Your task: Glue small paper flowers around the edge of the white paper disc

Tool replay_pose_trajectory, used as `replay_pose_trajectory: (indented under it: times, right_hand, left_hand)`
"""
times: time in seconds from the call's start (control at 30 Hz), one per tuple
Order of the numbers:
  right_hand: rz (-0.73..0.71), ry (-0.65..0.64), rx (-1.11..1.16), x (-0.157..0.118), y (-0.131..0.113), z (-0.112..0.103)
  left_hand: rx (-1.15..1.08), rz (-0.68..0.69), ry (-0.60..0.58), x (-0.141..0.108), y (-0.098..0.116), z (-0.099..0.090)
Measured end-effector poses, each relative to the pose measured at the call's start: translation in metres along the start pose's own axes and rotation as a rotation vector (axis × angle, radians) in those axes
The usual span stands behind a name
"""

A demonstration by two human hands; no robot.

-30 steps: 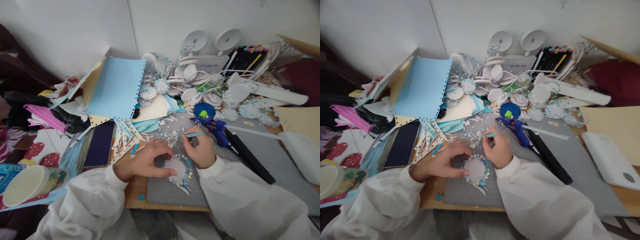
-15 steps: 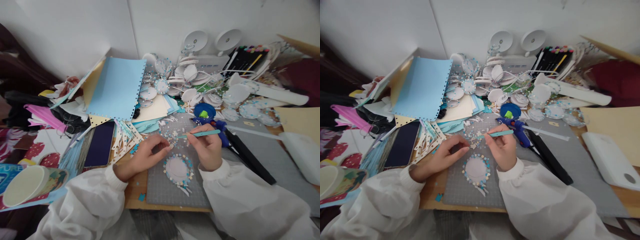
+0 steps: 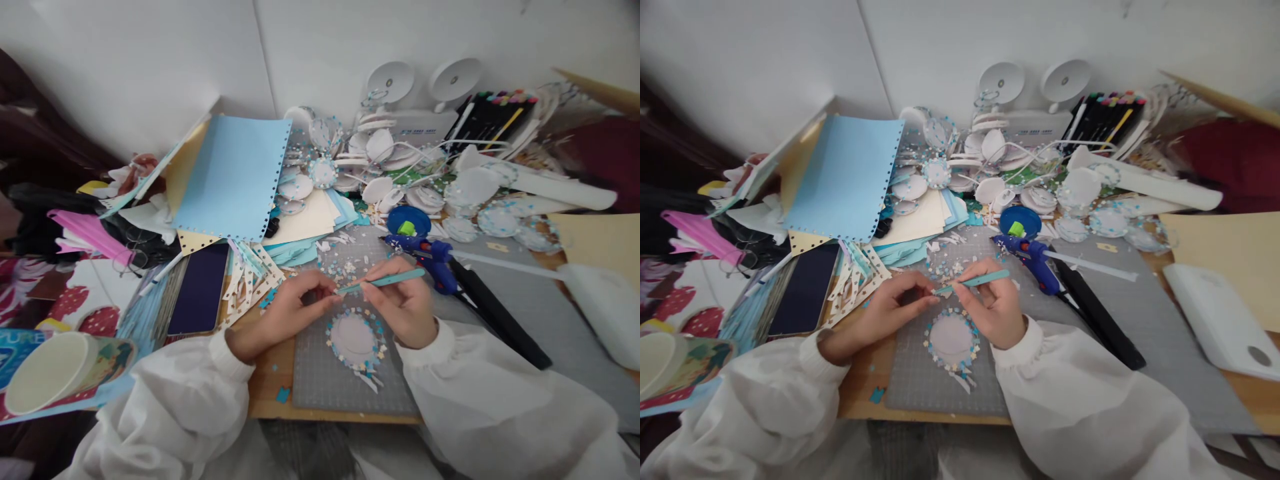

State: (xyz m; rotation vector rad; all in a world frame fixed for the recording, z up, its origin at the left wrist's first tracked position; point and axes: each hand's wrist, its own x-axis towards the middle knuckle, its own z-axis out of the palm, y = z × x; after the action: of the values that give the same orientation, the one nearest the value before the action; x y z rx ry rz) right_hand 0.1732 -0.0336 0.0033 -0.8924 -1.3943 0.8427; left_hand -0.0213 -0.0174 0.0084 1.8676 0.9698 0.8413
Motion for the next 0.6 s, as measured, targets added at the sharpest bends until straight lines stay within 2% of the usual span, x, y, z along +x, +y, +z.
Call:
replay_pose_trajectory:
  times: [0.23,0.6]
  right_hand:
    - [0.089,-0.032,0.092,0.000,0.000,0.000]
    - [0.124,0.070,0.151,0.001,0.008,-0.005]
  left_hand:
    - [-0.017,0.076,-0.006,0.001,0.000,-0.003]
    - [-0.036,0.073,0.023,0.001,0.010,-0.004]
